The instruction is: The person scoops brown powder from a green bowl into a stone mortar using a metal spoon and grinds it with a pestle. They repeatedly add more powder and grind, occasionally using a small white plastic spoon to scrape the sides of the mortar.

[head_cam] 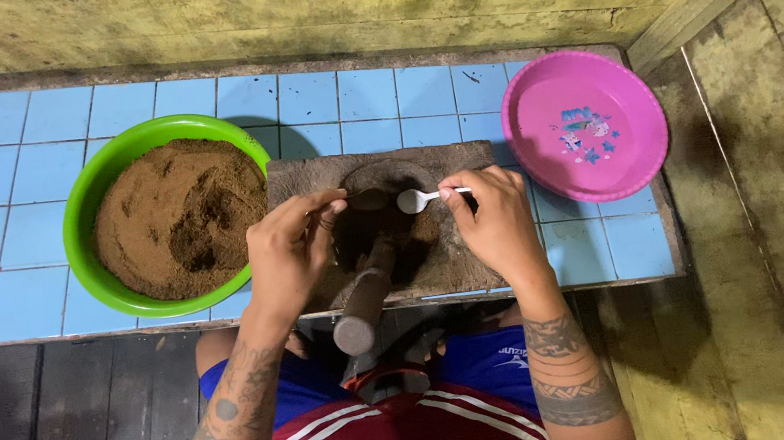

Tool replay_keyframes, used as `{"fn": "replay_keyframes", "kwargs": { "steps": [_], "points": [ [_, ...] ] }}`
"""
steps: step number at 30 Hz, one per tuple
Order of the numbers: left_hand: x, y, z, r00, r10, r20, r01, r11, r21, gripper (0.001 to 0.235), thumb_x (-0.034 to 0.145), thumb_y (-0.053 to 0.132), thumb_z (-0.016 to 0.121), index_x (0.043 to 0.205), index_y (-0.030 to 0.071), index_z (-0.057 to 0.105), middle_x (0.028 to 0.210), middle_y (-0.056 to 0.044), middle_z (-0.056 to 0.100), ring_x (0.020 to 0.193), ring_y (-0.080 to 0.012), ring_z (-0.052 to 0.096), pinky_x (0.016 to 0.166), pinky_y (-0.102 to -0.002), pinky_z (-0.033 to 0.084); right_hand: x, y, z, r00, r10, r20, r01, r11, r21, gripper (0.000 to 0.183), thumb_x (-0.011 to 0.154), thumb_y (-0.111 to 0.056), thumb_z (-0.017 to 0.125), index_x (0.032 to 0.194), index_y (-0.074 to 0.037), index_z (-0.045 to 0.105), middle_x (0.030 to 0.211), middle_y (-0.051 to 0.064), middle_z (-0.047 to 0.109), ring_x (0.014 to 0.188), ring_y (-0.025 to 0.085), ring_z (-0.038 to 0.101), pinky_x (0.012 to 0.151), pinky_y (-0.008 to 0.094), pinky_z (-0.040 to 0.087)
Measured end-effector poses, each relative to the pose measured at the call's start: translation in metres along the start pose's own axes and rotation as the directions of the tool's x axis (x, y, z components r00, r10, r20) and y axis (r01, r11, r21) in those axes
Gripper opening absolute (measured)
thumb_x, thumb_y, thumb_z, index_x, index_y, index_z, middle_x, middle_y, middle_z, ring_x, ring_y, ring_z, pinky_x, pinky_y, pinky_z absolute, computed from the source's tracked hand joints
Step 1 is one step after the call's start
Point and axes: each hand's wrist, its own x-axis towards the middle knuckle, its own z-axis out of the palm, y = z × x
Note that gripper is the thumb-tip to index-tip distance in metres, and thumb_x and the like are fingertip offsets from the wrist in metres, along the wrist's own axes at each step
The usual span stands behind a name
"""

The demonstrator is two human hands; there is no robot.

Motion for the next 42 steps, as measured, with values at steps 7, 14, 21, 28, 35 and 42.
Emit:
{"fn": "replay_keyframes", "kwargs": {
  "steps": [7,14,21,28,35,42],
  "points": [
    [0.000,0.002,-0.012,0.993,-0.102,-0.067,0.096,0.992,-0.080,0.004,0.099,0.008,0.076,0.100,0.006,0.080,0.084,-0.013,0.080,0.070,-0.0340,0.077,0.065,-0.040,0.059,-0.001,0.000,0.000,1.000,-0.009,-0.001,0.009,1.000,-0.003,0.009,0.100,-0.028,0.068,0.100,-0.020,0.073,0.085,0.002,0.074,0.091,0.025,0.070,0.091,0.041,0.046],
    [-0.011,-0.044,-0.040,0.874,-0.351,-0.335,0.248,0.917,-0.313,0.012,0.110,0.005,0.067,0.108,-0.003,0.076,0.073,-0.010,0.068,0.054,-0.0138,0.060,0.060,-0.029,0.053,-0.001,0.003,0.000,1.000,-0.023,0.003,0.023,1.000,0.009,0.007,0.100,-0.026,0.070,0.101,-0.020,0.074,0.087,0.002,0.074,0.091,0.027,0.070,0.091,0.043,0.047],
    [-0.040,-0.097,-0.103,0.717,-0.399,-0.572,0.369,0.913,-0.174,0.016,0.117,0.015,0.066,0.111,0.002,0.074,0.093,-0.008,0.073,0.059,-0.0111,0.061,0.052,-0.023,0.049,-0.001,0.001,0.002,0.999,-0.017,0.030,0.018,0.999,-0.030,0.015,0.103,-0.028,0.062,0.101,-0.017,0.072,0.095,-0.002,0.074,0.087,0.026,0.061,0.085,0.044,0.041],
    [-0.081,-0.136,-0.113,0.759,-0.365,-0.539,0.481,0.872,0.087,0.014,0.119,0.010,0.066,0.114,0.001,0.077,0.080,-0.007,0.071,0.062,-0.0135,0.064,0.057,-0.030,0.051,-0.001,0.005,0.004,0.999,-0.004,0.048,0.006,0.999,-0.044,0.020,0.104,-0.033,0.060,0.101,-0.018,0.073,0.094,-0.002,0.074,0.090,0.027,0.061,0.086,0.044,0.040],
    [-0.077,-0.150,-0.071,0.814,-0.313,-0.490,0.457,0.865,0.207,0.010,0.109,0.002,0.074,0.104,0.000,0.082,0.074,-0.021,0.071,0.063,-0.0298,0.067,0.060,-0.039,0.049,-0.001,0.005,0.002,1.000,0.003,-0.004,-0.003,1.000,0.004,0.005,0.099,-0.026,0.072,0.100,-0.022,0.075,0.086,0.000,0.074,0.092,0.026,0.069,0.093,0.041,0.047],
    [-0.081,-0.191,-0.070,0.739,-0.298,-0.604,0.518,0.825,0.227,0.018,0.106,0.006,0.076,0.090,-0.002,0.078,0.065,-0.020,0.068,0.051,-0.0337,0.068,0.049,-0.039,0.051,-0.002,0.006,0.002,1.000,0.012,-0.011,-0.012,1.000,0.028,0.005,0.099,-0.025,0.072,0.100,-0.022,0.076,0.085,0.000,0.074,0.092,0.025,0.069,0.094,0.040,0.046]
  ]
}}
